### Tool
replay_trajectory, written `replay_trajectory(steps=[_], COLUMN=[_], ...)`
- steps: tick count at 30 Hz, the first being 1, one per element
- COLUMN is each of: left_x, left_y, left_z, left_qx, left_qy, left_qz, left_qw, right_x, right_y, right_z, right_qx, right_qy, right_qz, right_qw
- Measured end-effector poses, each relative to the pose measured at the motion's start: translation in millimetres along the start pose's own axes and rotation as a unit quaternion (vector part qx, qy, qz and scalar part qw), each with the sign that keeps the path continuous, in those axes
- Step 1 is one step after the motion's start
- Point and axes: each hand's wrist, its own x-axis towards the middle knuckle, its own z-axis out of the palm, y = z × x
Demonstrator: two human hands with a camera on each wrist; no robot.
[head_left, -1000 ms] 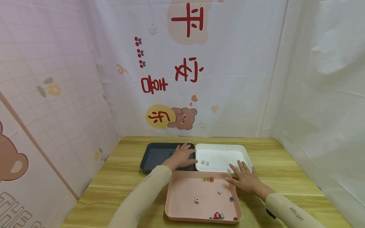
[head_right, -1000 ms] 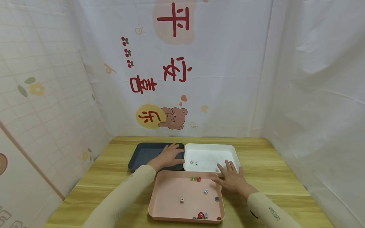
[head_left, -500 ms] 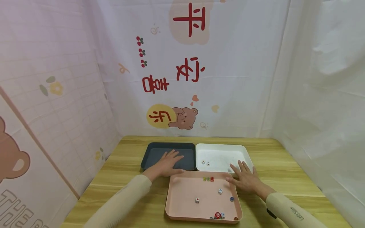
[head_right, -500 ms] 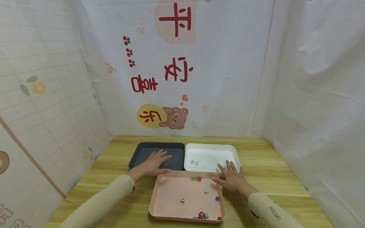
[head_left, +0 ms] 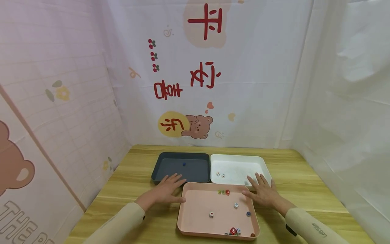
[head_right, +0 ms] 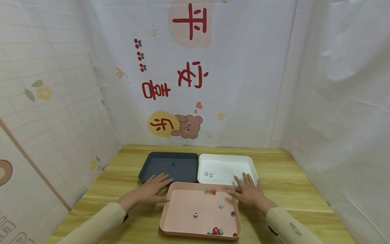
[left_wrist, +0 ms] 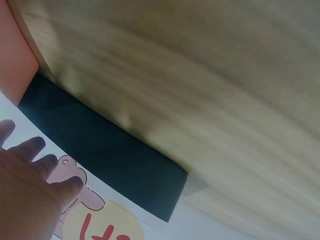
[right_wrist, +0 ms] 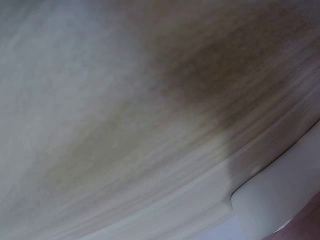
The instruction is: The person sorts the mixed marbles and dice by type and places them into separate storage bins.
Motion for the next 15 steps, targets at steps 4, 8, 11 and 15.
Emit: replay_trajectory(steps=[4,8,11,15], left_x=[-7.8,-11.4,-13.0,-14.4], left_y=[-0.1,-1.0,-2.0,-2.0], left_z=[3.1,6.6,9.2,10.5], left_qx=[0.001,0.002,0.011,0.023], left_qy=[-0.012,-0.015,-0.011,-0.010], left_qz=[-0.002,-0.002,0.001,0.005], left_qw=[0.9999,0.9999,0.9999,0.9997], right_x=[-0.8,0.4,4.2,11.9], right_y=[2.2,1.0,-4.7,-17.5], right_z=[1.3,1.8,2.3,3.1], right_qx=[-0.008,-0.003,0.007,0.010], right_qy=[0.008,0.021,0.033,0.051], right_qz=[-0.001,-0.014,-0.037,-0.069], right_qw=[0.9999,0.9997,0.9988,0.9963])
